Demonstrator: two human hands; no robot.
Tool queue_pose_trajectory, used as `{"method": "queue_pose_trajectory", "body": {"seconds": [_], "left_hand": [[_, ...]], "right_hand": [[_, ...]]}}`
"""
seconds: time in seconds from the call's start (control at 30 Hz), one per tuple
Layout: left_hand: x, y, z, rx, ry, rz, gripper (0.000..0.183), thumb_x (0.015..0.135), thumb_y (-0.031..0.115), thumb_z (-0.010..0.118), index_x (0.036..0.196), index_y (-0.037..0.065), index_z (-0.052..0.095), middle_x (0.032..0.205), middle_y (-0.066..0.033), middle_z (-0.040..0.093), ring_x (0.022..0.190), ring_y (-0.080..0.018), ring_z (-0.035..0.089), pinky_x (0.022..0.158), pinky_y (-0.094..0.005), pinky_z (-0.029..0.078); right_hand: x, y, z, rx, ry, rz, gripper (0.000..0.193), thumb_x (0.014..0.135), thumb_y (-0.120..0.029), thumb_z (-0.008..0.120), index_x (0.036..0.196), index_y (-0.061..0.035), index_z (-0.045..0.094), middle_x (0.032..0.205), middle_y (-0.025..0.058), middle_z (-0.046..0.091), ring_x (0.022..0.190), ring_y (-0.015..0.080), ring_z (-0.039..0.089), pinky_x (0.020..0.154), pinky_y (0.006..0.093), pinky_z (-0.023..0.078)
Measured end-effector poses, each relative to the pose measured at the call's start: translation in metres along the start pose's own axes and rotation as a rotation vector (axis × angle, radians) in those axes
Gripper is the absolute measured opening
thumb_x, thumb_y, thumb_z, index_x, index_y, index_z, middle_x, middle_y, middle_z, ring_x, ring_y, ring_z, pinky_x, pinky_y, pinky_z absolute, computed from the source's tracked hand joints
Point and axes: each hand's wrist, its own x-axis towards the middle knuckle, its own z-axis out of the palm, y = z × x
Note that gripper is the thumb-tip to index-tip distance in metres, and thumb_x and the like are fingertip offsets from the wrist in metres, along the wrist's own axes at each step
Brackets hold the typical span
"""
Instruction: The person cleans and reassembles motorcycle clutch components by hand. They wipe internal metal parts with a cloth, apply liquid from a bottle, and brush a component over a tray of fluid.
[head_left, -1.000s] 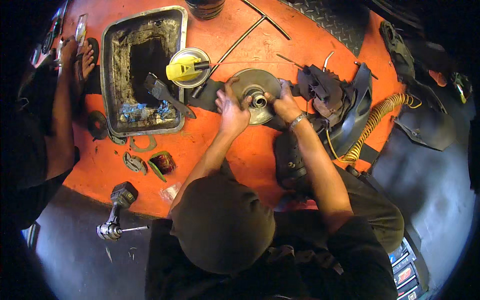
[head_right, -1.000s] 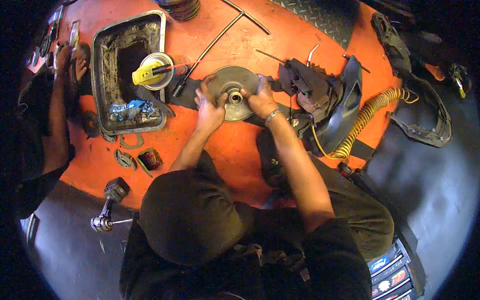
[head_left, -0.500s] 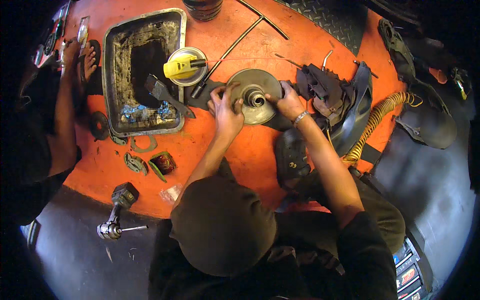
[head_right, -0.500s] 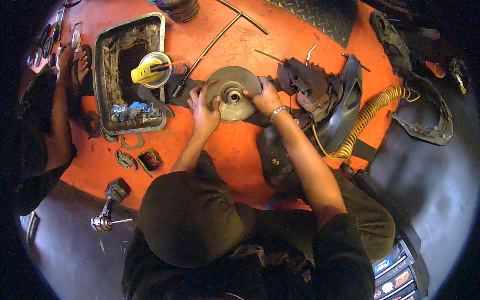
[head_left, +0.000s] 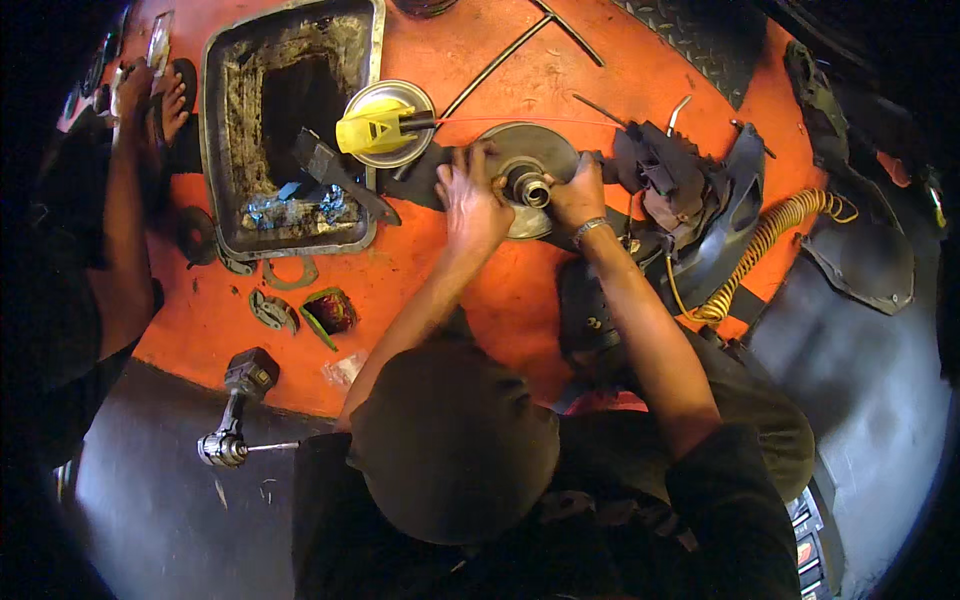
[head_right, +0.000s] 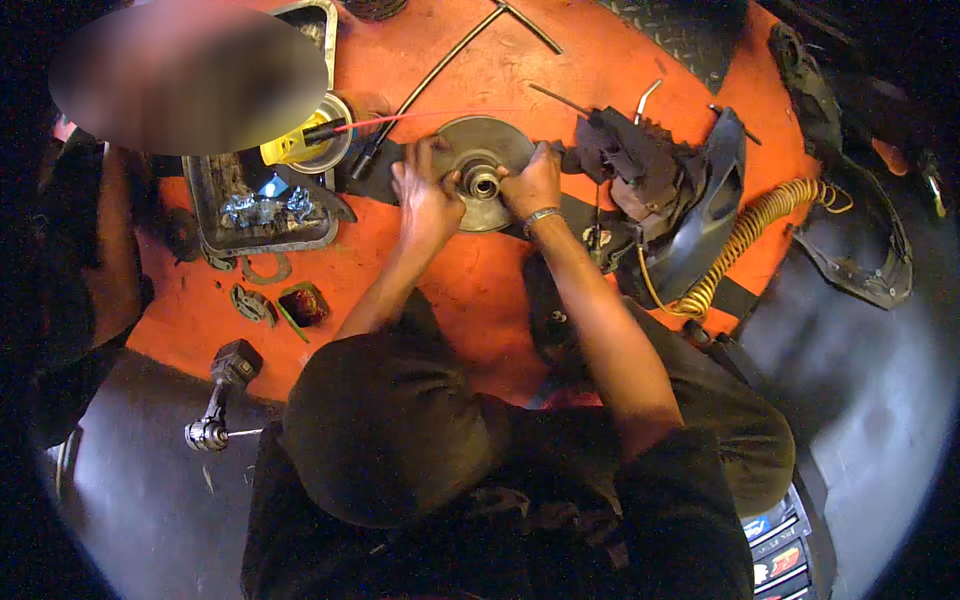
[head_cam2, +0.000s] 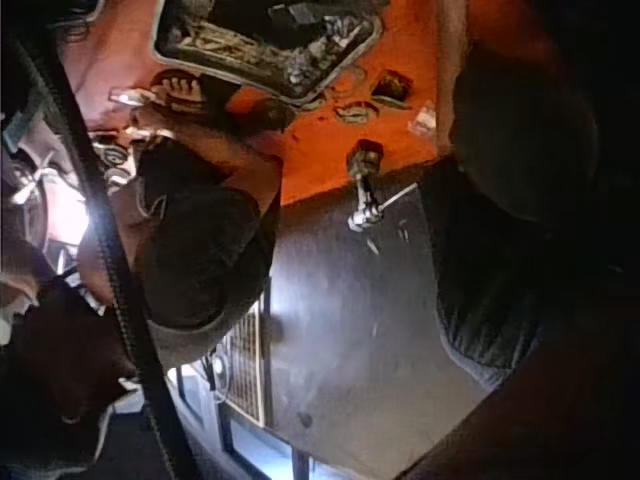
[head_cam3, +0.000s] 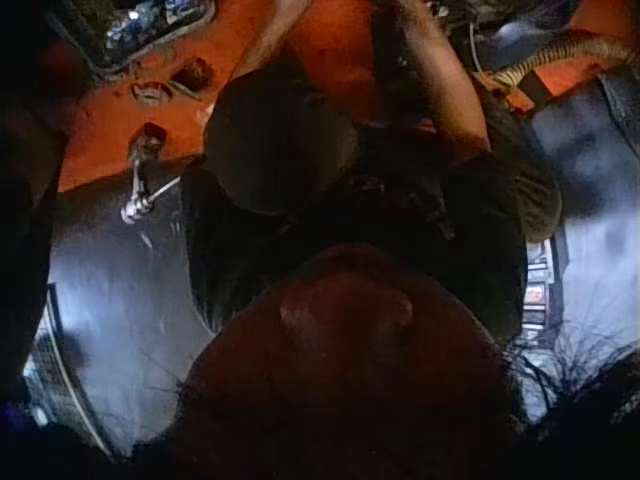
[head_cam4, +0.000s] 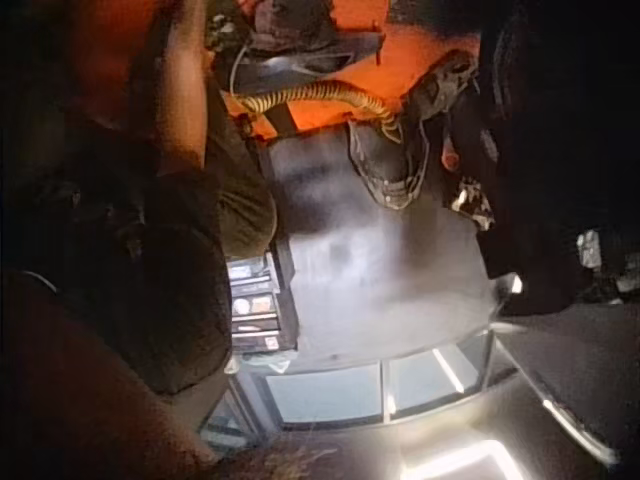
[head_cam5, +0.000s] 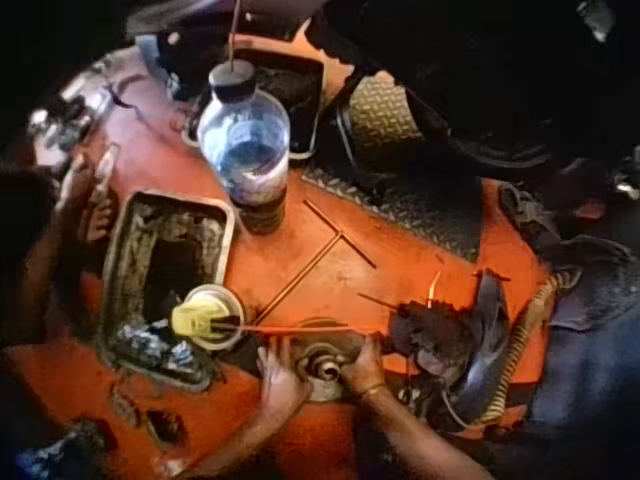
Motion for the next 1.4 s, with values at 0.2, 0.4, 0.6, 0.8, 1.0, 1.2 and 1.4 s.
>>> {"method": "queue_pose_trajectory", "body": {"seconds": [0.2,0.4,0.6,0.8,1.0,1.2,1.4], "left_hand": [[-0.008,-0.006,0.003,-0.017,0.062,0.064,0.053,0.072,-0.001,0.065,0.121,0.010,0.048,0.117,-0.0195,0.045,0.104,-0.0418,0.044,0.087,-0.0587,0.036],[0.007,-0.007,-0.021,0.050,0.099,0.262,0.046,0.081,0.009,0.064,0.125,0.010,0.052,0.138,-0.0202,0.039,0.116,-0.0435,0.042,0.098,-0.0545,0.035],[0.051,0.002,-0.012,0.156,0.096,0.362,0.053,0.086,0.007,0.054,0.136,0.002,0.040,0.143,-0.0262,0.036,0.129,-0.0458,0.037,0.105,-0.0536,0.035],[0.066,0.035,-0.009,0.300,0.002,0.291,0.076,0.072,0.006,0.059,0.142,-0.004,0.030,0.138,-0.0333,0.035,0.101,-0.0471,0.059,0.082,-0.0478,0.052],[0.093,0.027,-0.007,0.381,0.049,0.356,0.056,0.080,0.014,0.057,0.132,-0.004,0.045,0.111,-0.0280,0.056,0.096,-0.0415,0.061,0.078,-0.0481,0.053],[0.140,-0.006,-0.011,0.515,-0.017,0.467,0.027,0.082,0.005,0.056,0.109,-0.001,0.055,0.105,-0.0240,0.058,0.094,-0.0417,0.059,0.081,-0.0492,0.047],[0.090,0.052,-0.001,0.188,-0.064,0.557,0.023,0.084,0.002,0.054,0.107,-0.001,0.054,0.102,-0.0261,0.056,0.093,-0.0446,0.057,0.080,-0.0511,0.046]], "right_hand": [[-0.007,-0.002,-0.003,0.006,-0.037,-0.007,0.060,0.069,-0.018,0.079,0.116,0.0063,0.049,0.115,0.0294,0.053,0.110,0.0440,0.051,0.093,0.0443,0.045],[0.006,0.005,-0.050,0.205,0.085,-0.088,0.032,0.082,-0.028,0.075,0.096,-0.0034,0.060,0.089,0.0143,0.065,0.078,0.0334,0.064,0.070,0.0381,0.051],[0.011,0.044,-0.080,-0.169,0.163,-0.369,0.017,0.090,-0.014,0.058,0.104,-0.0045,0.058,0.106,0.0167,0.059,0.101,0.0371,0.058,0.086,0.0431,0.048],[-0.017,0.049,-0.180,-0.671,-0.437,-0.488,0.036,0.089,-0.024,0.060,0.121,-0.0081,0.059,0.109,0.0130,0.061,0.107,0.0313,0.058,0.093,0.0430,0.047],[-0.097,0.077,-0.296,-0.651,-0.154,-0.577,0.024,0.089,-0.024,0.059,0.106,-0.0074,0.062,0.099,0.0114,0.064,0.098,0.0299,0.060,0.087,0.0412,0.048],[-0.188,0.145,-0.331,-0.439,-0.061,-0.179,0.025,0.091,-0.025,0.059,0.107,-0.0060,0.061,0.099,0.0132,0.064,0.095,0.0317,0.061,0.084,0.0423,0.049],[-0.264,0.189,-0.318,-0.227,-0.024,0.053,0.024,0.090,-0.022,0.062,0.106,-0.0038,0.062,0.092,0.0124,0.064,0.079,0.0275,0.064,0.076,0.0394,0.051]]}}
